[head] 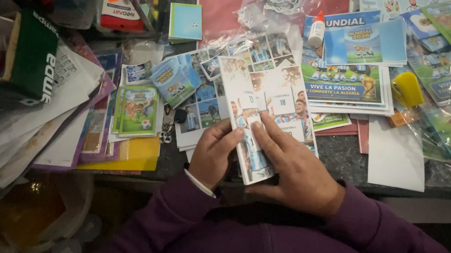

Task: Organizing and flipping through sticker albums and loose stickers on a desk.

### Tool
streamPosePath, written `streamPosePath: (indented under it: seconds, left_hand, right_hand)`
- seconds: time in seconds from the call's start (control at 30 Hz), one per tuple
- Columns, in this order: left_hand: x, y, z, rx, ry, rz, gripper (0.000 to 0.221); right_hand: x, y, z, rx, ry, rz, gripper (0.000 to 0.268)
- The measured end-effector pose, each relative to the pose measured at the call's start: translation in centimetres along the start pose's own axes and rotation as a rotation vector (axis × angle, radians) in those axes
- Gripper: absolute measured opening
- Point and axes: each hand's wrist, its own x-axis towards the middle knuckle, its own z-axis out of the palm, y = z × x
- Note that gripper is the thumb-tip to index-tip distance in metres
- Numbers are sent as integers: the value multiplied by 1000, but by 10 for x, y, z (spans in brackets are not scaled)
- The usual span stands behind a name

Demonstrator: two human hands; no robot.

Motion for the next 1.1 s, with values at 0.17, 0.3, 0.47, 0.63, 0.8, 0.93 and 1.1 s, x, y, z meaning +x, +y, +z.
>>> streamPosePath:
  seconds: [0.17, 0.3, 0.47, 0.63, 0.8, 0.93, 1.1]
  left_hand:
    - [0, -15, -12, 40, 39, 25, 32]
    - [0, -15, -13, -66, 88, 6, 32]
    - [1, -23, -19, -175, 98, 35, 31]
    - [0, -34, -30, -194, 127, 19, 32]
    - [-1, -53, -41, 50, 333, 86, 28]
    - [-1, -32, -29, 195, 229, 118, 31]
    - [-5, -82, -76, 1174, 287, 703, 27]
  right_hand:
    - [-10, 11, 2, 143, 94, -13, 114]
    - [-18, 13, -6, 332, 202, 130, 106]
    - [-43, 25, -17, 196, 327, 268, 66]
    - [-44, 26, -18, -79, 379, 306, 44]
    - [-35, 20, -17, -181, 334, 451, 38]
    - [-40, 26, -14, -254, 359, 334, 38]
    - [-36, 24, -15, -95, 378, 455, 37]
